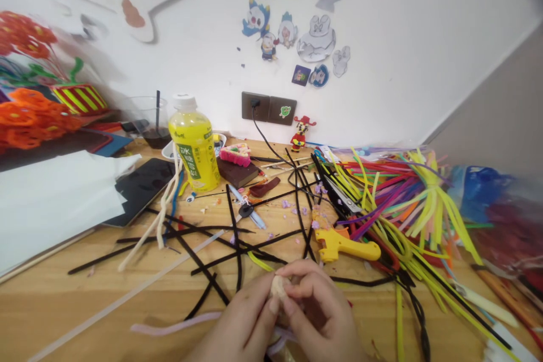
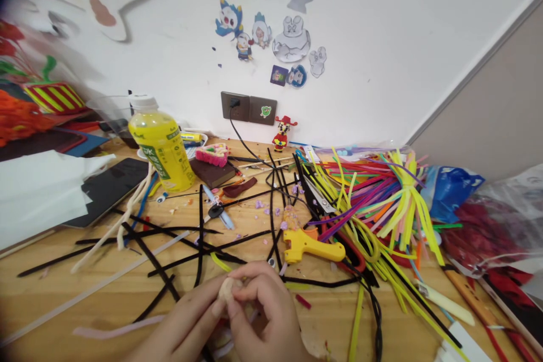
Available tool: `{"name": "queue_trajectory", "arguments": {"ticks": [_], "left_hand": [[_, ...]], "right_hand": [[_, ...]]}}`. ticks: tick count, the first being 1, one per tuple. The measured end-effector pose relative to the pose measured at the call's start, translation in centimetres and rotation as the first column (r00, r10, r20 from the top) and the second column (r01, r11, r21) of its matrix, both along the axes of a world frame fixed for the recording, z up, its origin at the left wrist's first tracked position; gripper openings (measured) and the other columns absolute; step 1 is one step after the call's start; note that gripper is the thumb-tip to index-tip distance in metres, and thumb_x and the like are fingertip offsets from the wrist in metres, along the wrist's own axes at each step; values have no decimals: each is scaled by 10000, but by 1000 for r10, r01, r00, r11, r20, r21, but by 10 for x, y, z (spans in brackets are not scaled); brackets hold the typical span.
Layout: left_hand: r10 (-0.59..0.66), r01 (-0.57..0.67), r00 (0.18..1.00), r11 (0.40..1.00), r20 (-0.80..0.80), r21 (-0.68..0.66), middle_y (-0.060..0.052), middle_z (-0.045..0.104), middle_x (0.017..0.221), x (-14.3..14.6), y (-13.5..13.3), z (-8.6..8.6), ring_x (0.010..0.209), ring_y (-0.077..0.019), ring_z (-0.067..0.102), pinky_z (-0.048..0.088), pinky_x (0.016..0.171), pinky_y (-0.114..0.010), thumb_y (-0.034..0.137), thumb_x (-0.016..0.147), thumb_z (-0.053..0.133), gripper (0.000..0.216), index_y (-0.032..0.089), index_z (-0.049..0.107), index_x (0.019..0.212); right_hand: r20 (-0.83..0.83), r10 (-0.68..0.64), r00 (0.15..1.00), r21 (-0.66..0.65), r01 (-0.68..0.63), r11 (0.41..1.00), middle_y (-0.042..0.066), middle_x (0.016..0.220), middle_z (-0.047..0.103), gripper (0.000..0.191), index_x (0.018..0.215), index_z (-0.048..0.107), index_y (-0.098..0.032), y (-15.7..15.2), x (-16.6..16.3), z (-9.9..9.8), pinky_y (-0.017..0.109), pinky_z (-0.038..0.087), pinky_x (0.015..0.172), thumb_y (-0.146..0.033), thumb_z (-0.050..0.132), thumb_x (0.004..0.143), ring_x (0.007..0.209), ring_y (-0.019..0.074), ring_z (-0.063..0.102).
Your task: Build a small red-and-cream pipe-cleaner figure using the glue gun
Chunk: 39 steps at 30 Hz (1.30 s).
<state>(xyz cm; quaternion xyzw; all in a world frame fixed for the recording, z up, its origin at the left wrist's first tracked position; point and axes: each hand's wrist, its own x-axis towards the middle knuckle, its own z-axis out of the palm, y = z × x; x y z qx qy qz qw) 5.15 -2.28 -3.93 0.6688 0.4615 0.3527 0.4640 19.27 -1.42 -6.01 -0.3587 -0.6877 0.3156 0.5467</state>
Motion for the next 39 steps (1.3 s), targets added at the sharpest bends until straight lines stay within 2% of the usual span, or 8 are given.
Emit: {"name": "queue_trajectory", "arguments": {"ticks": [7, 13, 17, 24, 27, 35, 39], "left_hand": [[-18, 18, 1000, 1000, 17, 16, -14, 649, 1095, 1, 0, 1, 1011, -194, 554, 431, 871, -234, 365, 881, 383, 320, 254, 586, 1102], [-37, 36, 997, 999, 62, 29, 2, 657, 1074, 1, 3, 4, 926, -169, 588, 445, 830, -209, 331, 893, 375, 302, 267, 579, 1107], [-33, 31, 997, 999, 64, 22, 5, 650, 1093, 2, 1, 7, 956, -173, 579, 439, 847, -213, 328, 893, 377, 305, 273, 568, 1123], [-77, 76, 996, 997, 45, 21, -16, 618, 1161, -1, 3, 0, 1036, -191, 548, 413, 907, -237, 360, 871, 419, 339, 258, 543, 1170], [-32, 31, 999, 999, 45, 12, -13, 605, 1184, -2, 2, -2, 1060, -193, 534, 399, 929, -246, 366, 875, 407, 355, 266, 521, 1197], [-3, 3, 998, 1000, 58, -2, -5, 631, 1141, -2, 1, 1, 1036, -194, 545, 429, 892, -240, 362, 876, 404, 327, 266, 565, 1143], [-60, 60, 996, 998, 63, -8, -9, 641, 1122, -2, 2, 1, 1007, -193, 560, 442, 873, -235, 366, 857, 445, 311, 258, 590, 1109]], "right_hand": [[23, -23, 999, 20, 22, 1000, 49, 837, 611, 183, 729, 542, -199, 1, 0, 0, 247, 489, 617, -20, 510, 716, 719, 153, 617], [-18, 17, 1000, -49, -18, 999, 55, 843, 609, 175, 713, 531, -193, 2, 2, 1, 254, 501, 635, -20, 510, 730, 750, 158, 615], [-28, 50, 998, -90, -52, 995, 70, 875, 605, 165, 732, 536, -189, 0, 4, -1, 266, 511, 657, -25, 516, 748, 785, 164, 615], [-55, 12, 998, -62, -16, 998, 67, 847, 615, 154, 714, 551, -188, 2, 0, 2, 256, 508, 627, -39, 519, 732, 772, 169, 623], [-41, 11, 999, -62, -14, 998, 62, 851, 615, 156, 723, 554, -191, 2, 1, 1, 264, 504, 648, -39, 522, 731, 776, 167, 621], [-26, 13, 1000, -53, -15, 998, 53, 875, 617, 165, 753, 567, -204, 1, 2, -3, 272, 493, 681, -43, 532, 742, 794, 166, 617], [-41, 11, 999, -53, -13, 999, 53, 879, 619, 164, 758, 567, -204, 1, 2, -3, 268, 497, 680, -43, 539, 746, 801, 166, 620]]}}
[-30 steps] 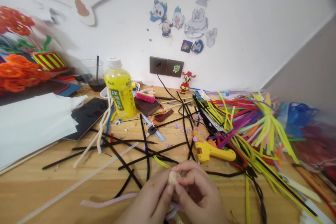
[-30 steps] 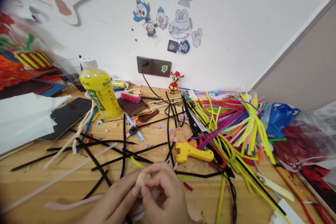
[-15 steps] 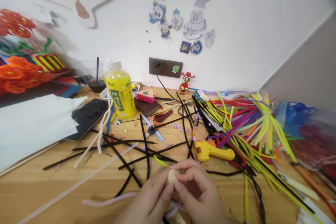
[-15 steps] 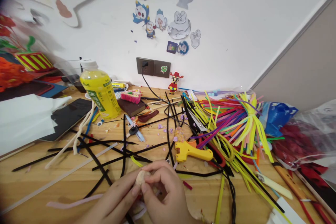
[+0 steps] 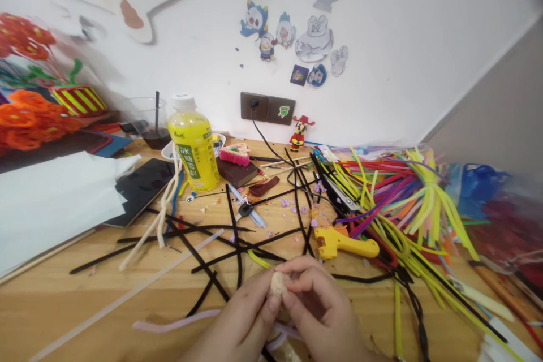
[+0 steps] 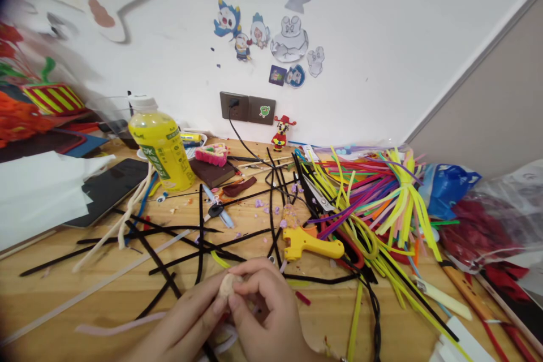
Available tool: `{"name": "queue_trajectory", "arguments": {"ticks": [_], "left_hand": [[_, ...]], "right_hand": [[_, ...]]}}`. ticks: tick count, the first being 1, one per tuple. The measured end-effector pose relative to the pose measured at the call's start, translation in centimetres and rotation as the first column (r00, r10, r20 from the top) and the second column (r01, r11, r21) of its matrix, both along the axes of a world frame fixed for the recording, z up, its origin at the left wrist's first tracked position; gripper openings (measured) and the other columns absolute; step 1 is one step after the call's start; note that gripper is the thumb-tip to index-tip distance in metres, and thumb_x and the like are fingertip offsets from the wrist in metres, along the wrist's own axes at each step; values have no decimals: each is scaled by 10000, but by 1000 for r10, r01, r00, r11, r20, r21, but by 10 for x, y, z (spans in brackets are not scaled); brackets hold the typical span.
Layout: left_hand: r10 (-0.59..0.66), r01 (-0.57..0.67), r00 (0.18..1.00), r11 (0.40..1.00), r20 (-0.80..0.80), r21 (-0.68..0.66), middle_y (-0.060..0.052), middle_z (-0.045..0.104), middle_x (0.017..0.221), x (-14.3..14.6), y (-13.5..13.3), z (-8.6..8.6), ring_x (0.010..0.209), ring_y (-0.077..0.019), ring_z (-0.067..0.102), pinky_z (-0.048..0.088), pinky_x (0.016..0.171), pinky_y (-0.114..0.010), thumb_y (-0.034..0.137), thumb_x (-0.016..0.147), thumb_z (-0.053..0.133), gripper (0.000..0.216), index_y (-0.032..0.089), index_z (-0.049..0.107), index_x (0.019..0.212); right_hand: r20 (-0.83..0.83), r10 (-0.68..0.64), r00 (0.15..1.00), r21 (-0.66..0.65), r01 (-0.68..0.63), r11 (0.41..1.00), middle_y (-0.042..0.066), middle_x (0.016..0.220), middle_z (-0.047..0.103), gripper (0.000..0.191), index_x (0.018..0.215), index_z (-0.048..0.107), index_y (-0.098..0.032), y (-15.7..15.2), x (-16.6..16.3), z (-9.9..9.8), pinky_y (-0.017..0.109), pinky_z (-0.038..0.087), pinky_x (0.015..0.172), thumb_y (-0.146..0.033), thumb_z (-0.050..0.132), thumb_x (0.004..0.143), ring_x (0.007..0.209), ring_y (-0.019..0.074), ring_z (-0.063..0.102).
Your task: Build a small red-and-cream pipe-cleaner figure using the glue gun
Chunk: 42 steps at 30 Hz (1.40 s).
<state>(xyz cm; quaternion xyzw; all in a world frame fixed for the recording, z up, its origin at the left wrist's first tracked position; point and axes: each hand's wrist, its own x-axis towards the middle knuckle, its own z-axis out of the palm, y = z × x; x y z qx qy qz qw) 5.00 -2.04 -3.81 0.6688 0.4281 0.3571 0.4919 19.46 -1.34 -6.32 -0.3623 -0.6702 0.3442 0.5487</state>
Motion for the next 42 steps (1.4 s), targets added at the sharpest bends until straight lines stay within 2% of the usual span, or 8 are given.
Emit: {"name": "queue_trajectory", "arguments": {"ticks": [5, 11, 20, 27, 33, 37, 42], "left_hand": [[83, -83, 996, 996, 20, -20, -19, 627, 1145, 3, -4, 2, 1037, -202, 542, 418, 918, -267, 372, 872, 408, 338, 253, 562, 1149], [69, -68, 997, 996, 26, -52, -13, 625, 1149, 3, -4, 2, 1048, -204, 540, 421, 912, -267, 407, 863, 418, 339, 271, 574, 1132], [96, -89, 994, 989, 48, -119, -25, 614, 1168, 4, -3, -9, 1074, -205, 524, 405, 928, -270, 432, 845, 445, 363, 256, 571, 1137], [99, -91, 993, 988, 65, -124, -24, 631, 1135, 2, -4, -3, 1052, -207, 530, 411, 917, -270, 454, 843, 432, 370, 254, 594, 1108], [98, -90, 993, 990, 69, -107, -16, 655, 1080, 4, -4, 0, 954, -186, 576, 439, 866, -247, 423, 857, 424, 340, 255, 599, 1095], [71, -67, 996, 995, 60, -75, -16, 662, 1059, 5, -3, 1, 910, -182, 590, 456, 842, -244, 420, 863, 409, 339, 250, 601, 1085], [38, -37, 999, 998, 14, -49, -29, 664, 1043, 2, -2, 6, 961, -202, 575, 463, 851, -262, 437, 862, 393, 368, 250, 582, 1116]], "right_hand": [[-5, -9, 1000, 12, 9, 1000, 66, 859, 628, 137, 745, 565, -192, 1, -1, 2, 272, 507, 668, -59, 538, 758, 793, 173, 624], [48, -48, 998, 47, 46, 998, 66, 843, 636, 112, 738, 569, -196, 0, -1, 7, 271, 511, 652, -91, 542, 769, 765, 169, 628], [74, -49, 996, 79, 44, 996, 64, 847, 628, 120, 749, 568, -197, -1, 0, 3, 264, 507, 651, -87, 527, 772, 756, 161, 626], [68, -42, 997, 91, 36, 995, 86, 858, 629, 93, 781, 581, -195, -2, -1, 2, 282, 516, 637, -132, 520, 811, 760, 174, 626], [86, -40, 995, 102, 32, 994, 71, 846, 629, 168, 764, 566, -197, -1, 1, 3, 268, 514, 629, -37, 518, 743, 748, 169, 630], [106, -24, 994, 60, 18, 998, 71, 845, 631, 163, 727, 553, -190, 1, 3, 2, 267, 513, 641, -30, 523, 735, 748, 167, 626], [110, 7, 994, -4, -7, 1000, 78, 893, 632, 162, 743, 564, -187, 0, 5, -1, 269, 518, 674, -32, 518, 748, 797, 171, 627]]}}
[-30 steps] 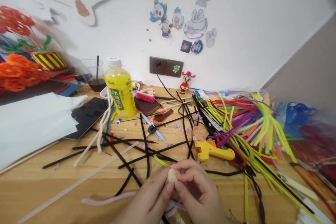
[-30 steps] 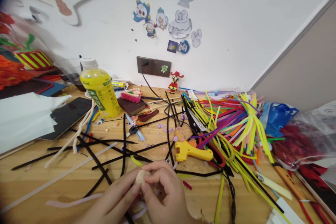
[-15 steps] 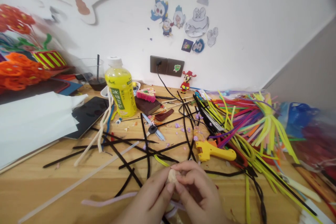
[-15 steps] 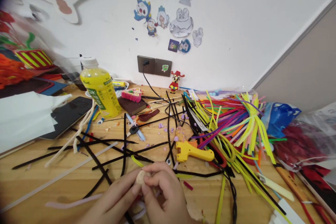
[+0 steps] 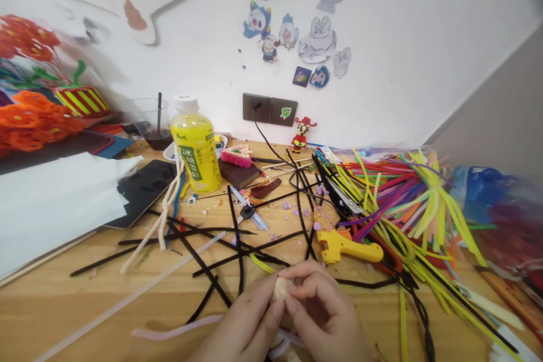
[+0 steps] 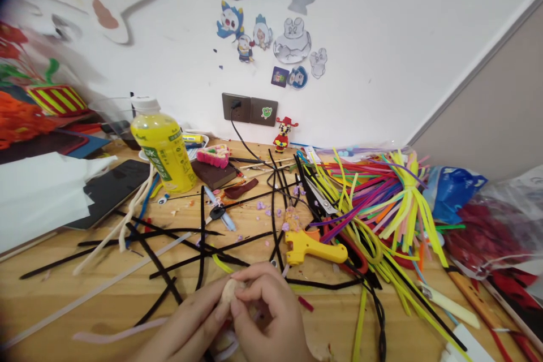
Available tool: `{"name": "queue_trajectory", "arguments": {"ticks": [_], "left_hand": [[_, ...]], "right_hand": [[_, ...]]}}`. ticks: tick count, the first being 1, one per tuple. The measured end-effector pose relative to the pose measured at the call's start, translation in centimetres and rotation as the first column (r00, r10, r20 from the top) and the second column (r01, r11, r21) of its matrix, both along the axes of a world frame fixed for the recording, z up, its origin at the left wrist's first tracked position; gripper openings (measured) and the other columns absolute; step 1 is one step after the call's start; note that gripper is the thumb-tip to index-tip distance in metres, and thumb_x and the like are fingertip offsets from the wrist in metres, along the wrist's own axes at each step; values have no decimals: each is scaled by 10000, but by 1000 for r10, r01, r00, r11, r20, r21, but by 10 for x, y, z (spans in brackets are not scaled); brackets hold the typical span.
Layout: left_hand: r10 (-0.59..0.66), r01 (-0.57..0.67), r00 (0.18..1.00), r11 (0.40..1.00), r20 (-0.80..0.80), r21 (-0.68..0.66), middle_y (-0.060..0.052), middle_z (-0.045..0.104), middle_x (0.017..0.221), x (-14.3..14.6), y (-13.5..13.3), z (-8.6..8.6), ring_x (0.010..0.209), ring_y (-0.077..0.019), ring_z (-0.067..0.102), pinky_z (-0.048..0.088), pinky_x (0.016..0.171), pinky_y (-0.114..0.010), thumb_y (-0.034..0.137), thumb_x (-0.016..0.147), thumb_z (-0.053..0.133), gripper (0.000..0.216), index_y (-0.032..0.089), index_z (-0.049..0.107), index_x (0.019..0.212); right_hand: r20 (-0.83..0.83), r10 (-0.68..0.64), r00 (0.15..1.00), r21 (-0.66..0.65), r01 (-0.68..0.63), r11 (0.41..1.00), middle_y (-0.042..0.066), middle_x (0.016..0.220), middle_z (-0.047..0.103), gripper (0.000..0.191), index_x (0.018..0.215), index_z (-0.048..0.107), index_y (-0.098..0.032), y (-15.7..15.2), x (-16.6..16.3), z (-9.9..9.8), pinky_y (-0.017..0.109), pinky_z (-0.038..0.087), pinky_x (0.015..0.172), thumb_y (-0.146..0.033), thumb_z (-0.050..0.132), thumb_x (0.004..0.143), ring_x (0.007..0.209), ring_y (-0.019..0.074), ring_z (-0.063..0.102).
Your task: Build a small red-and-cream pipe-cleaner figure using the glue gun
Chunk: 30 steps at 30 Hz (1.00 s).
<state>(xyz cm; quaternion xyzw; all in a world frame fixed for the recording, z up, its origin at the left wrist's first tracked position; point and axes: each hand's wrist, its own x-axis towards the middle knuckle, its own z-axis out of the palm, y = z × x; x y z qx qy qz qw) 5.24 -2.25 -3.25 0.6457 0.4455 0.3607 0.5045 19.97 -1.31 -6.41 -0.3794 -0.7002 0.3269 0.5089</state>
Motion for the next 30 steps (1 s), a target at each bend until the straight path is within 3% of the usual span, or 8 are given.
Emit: {"name": "queue_trajectory", "arguments": {"ticks": [11, 30], "left_hand": [[-5, 5, 1000, 999, 0, 45, -26, 681, 950, -2, 0, 0, 911, -205, 585, 483, 816, -260, 459, 838, 424, 352, 259, 598, 1070], [14, -14, 1000, 998, -8, 58, -20, 668, 1040, 0, -2, 3, 925, -199, 588, 475, 830, -256, 396, 870, 371, 325, 275, 599, 1067]], "right_hand": [[34, -7, 999, 68, 5, 998, 77, 874, 640, 180, 772, 585, -192, 1, 1, 2, 264, 530, 659, -22, 533, 740, 789, 171, 630], [-8, 10, 1000, 59, -10, 998, 72, 898, 623, 182, 820, 584, -202, -2, -1, 0, 278, 510, 701, -45, 504, 776, 821, 169, 614]]}}
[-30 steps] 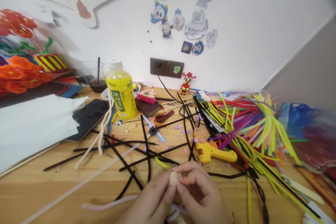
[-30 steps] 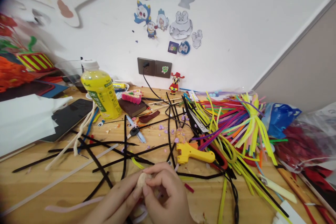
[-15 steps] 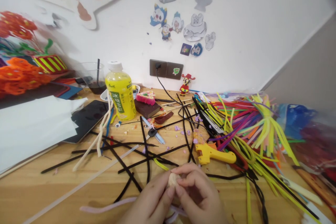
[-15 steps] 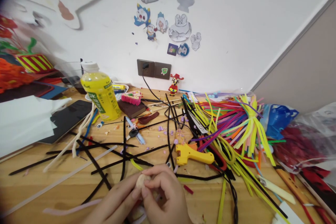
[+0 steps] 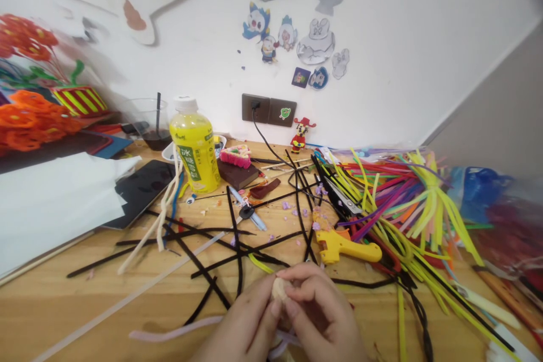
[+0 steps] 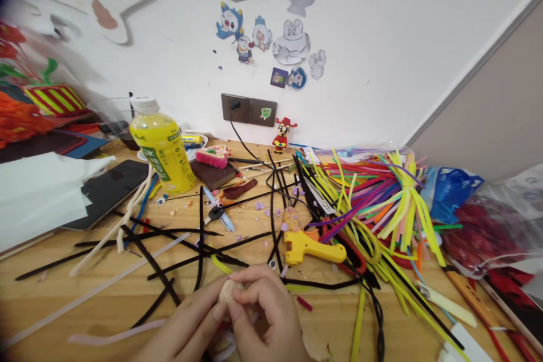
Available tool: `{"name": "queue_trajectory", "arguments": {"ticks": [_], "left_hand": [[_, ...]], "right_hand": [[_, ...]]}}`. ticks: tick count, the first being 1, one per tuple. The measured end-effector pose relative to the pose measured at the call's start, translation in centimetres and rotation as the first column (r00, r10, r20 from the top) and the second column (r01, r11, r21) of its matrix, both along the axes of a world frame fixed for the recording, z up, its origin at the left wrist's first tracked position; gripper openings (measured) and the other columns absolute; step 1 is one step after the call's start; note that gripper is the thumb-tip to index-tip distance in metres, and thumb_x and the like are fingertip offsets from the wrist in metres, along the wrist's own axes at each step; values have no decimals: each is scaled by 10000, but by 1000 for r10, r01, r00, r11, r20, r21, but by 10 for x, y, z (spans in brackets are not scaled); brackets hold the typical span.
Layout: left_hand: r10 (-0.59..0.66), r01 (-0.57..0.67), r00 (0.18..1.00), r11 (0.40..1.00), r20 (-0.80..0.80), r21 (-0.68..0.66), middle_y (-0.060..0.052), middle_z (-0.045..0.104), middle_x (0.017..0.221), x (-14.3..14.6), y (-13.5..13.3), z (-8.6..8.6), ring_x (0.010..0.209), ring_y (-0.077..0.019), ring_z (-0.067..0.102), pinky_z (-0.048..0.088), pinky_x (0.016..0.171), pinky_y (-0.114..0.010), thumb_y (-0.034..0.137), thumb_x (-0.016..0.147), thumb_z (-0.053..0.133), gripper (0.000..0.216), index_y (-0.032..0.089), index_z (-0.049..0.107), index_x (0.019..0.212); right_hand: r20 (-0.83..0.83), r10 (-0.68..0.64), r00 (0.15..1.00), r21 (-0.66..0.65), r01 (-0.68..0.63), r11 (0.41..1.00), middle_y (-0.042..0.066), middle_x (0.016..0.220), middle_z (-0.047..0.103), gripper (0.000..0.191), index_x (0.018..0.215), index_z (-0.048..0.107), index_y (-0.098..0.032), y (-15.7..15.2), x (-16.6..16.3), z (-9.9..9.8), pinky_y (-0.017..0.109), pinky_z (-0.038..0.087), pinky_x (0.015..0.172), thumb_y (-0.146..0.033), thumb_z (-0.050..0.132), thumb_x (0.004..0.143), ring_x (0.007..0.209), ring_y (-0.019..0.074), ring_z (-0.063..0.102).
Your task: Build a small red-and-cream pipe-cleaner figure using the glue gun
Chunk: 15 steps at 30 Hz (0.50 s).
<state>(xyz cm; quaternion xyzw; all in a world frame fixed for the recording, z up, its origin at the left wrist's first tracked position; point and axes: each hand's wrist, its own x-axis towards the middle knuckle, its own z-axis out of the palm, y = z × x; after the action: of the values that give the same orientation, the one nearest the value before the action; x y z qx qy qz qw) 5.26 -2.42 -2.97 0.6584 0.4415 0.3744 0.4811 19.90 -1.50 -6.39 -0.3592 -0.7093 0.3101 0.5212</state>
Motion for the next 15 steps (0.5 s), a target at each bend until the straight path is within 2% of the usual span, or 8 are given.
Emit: {"name": "queue_trajectory", "arguments": {"ticks": [4, 9, 15], "left_hand": [[-5, 5, 1000, 1000, -14, 3, -23, 664, 1046, 0, 1, -6, 944, -194, 580, 464, 837, -246, 385, 877, 363, 331, 258, 591, 1080], [13, -13, 1000, 1000, -17, -5, -24, 648, 1082, 1, 3, -9, 1000, -198, 556, 440, 867, -244, 384, 877, 371, 333, 248, 578, 1101], [-5, 5, 1000, 1000, -9, 1, -21, 657, 1042, -1, 3, -14, 964, -188, 567, 446, 837, -231, 371, 883, 369, 323, 248, 584, 1089]], "right_hand": [[31, -10, 999, 48, 9, 999, 73, 879, 620, 212, 806, 568, -199, 0, -1, 2, 269, 515, 667, -6, 509, 740, 780, 164, 621], [-7, -31, 999, 92, 31, 995, 64, 865, 617, 232, 808, 571, -199, 0, -3, 3, 258, 512, 647, 3, 503, 718, 758, 160, 629], [-6, -35, 999, 59, 36, 998, 65, 866, 615, 209, 782, 569, -198, 0, -3, 2, 255, 508, 649, -5, 509, 726, 762, 159, 624]]}}
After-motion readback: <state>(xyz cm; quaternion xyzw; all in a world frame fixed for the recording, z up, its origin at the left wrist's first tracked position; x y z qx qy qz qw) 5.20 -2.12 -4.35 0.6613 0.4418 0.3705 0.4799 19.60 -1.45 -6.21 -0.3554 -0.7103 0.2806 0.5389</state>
